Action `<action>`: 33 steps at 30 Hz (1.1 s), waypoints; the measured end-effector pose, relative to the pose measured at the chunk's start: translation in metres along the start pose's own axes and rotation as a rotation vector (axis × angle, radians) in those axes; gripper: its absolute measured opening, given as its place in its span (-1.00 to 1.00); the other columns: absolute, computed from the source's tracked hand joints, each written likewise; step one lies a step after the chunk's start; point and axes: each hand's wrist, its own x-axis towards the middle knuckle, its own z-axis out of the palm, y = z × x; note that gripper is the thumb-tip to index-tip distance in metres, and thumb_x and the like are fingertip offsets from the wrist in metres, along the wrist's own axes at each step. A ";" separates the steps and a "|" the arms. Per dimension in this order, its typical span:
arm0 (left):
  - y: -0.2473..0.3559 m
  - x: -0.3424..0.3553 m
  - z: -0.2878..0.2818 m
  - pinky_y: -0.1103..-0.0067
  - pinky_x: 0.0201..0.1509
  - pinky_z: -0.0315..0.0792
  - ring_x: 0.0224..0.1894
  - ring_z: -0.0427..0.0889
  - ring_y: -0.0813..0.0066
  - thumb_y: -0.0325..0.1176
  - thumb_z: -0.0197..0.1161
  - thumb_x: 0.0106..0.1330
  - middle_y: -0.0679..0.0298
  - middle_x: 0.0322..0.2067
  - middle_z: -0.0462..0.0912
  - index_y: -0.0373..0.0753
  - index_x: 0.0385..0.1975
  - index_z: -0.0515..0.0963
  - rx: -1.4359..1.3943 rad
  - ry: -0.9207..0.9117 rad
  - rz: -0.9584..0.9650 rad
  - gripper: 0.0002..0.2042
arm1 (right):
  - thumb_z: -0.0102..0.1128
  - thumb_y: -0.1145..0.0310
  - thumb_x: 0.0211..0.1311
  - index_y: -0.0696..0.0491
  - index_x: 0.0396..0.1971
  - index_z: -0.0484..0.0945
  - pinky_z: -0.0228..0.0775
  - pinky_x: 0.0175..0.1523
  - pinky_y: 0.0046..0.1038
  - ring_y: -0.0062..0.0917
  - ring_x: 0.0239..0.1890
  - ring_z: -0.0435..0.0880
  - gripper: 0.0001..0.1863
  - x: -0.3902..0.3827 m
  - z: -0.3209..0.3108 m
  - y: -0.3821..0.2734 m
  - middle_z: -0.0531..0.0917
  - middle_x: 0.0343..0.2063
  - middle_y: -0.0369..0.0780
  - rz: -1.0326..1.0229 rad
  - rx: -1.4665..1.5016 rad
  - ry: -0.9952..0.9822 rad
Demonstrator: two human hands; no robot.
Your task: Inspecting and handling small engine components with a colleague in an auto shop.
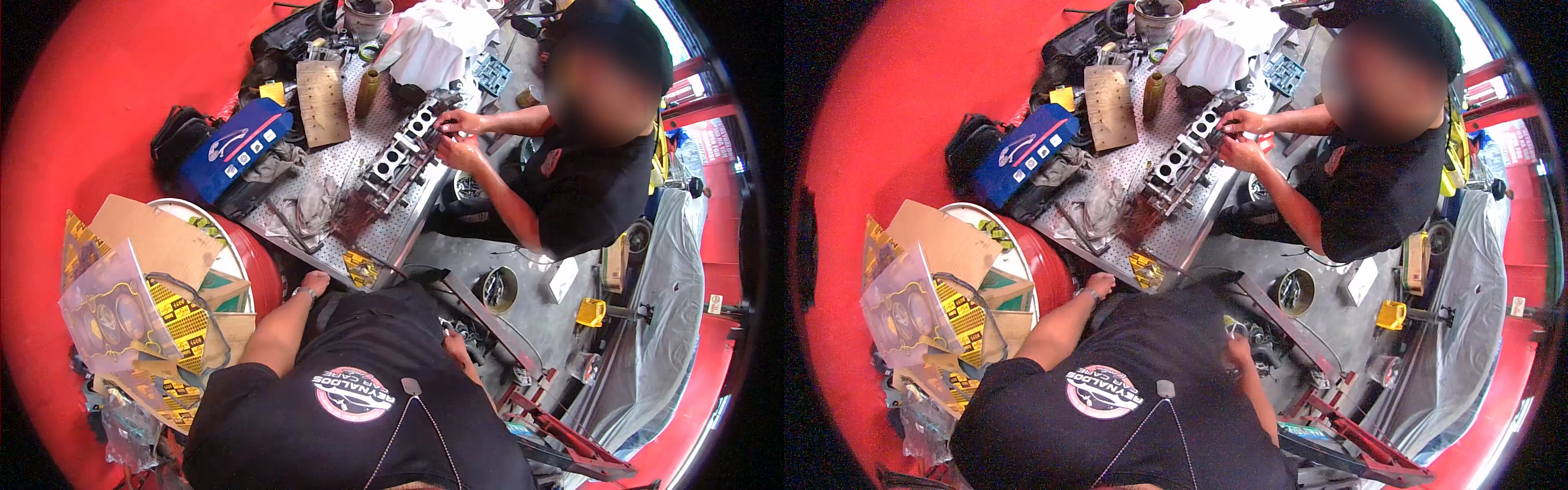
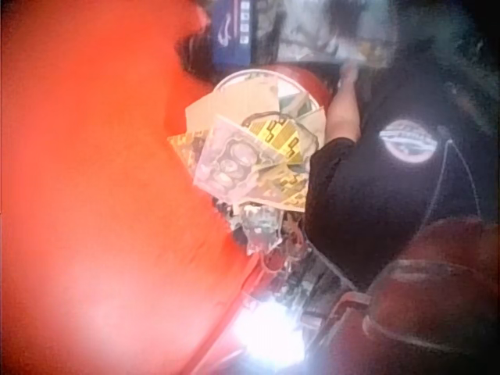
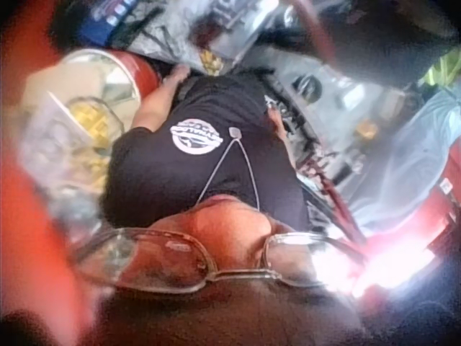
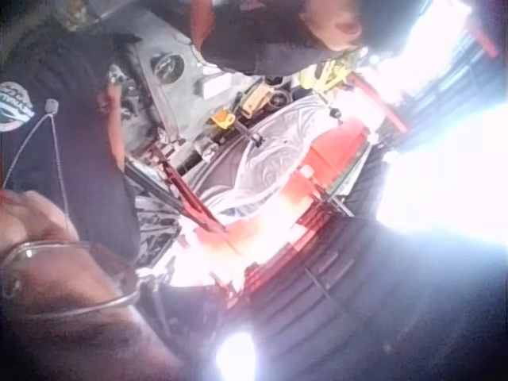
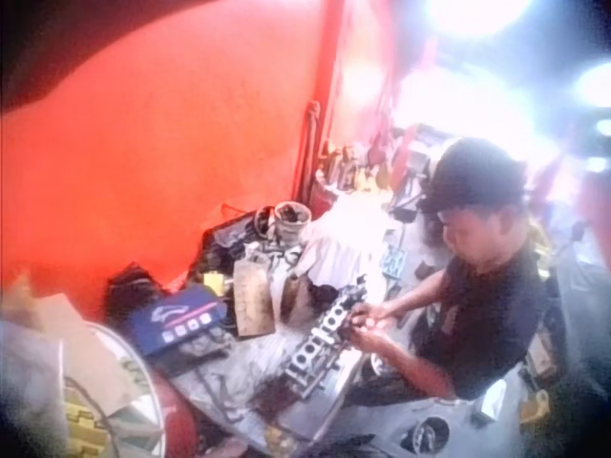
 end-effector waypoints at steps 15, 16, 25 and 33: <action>-0.030 -0.092 -0.015 0.59 -0.62 0.39 -0.53 0.56 0.61 -0.24 0.27 0.22 0.36 -0.38 0.67 -0.23 0.08 0.49 -0.193 0.168 -0.141 -0.57 | 0.24 0.03 0.21 0.12 -0.16 0.66 0.45 -0.08 -0.35 -0.43 -0.22 0.69 -0.57 0.062 -0.038 -0.022 0.73 -0.33 -0.13 -0.082 0.096 -0.138; -0.031 -0.099 -0.009 0.59 -0.61 0.38 -0.51 0.56 0.61 -0.25 0.28 0.22 0.36 -0.37 0.67 -0.22 0.09 0.48 -0.222 0.181 -0.158 -0.56 | 0.24 0.03 0.21 0.12 -0.16 0.66 0.45 -0.08 -0.35 -0.43 -0.22 0.69 -0.57 0.064 -0.044 -0.023 0.73 -0.33 -0.13 -0.089 0.103 -0.148; -0.052 -0.146 0.049 0.54 -0.59 0.31 -0.51 0.52 0.53 -0.30 0.32 0.24 0.28 -0.43 0.61 -0.19 0.11 0.48 -0.301 0.305 -0.207 -0.57 | 0.26 -0.03 0.16 0.09 -0.19 0.66 0.47 -0.15 -0.33 -0.36 -0.29 0.70 -0.54 0.131 -0.050 -0.015 0.72 -0.34 -0.11 -0.297 -0.013 -0.161; -0.060 -0.169 0.074 0.53 -0.59 0.28 -0.61 0.45 0.52 -0.28 0.30 0.25 0.33 -0.54 0.55 -0.15 0.11 0.48 -0.307 0.352 -0.091 -0.58 | 0.22 -0.11 0.15 0.08 -0.19 0.65 0.46 -0.08 -0.23 -0.22 -0.17 0.71 -0.48 0.171 -0.050 -0.005 0.72 -0.29 -0.02 -0.401 -0.138 -0.133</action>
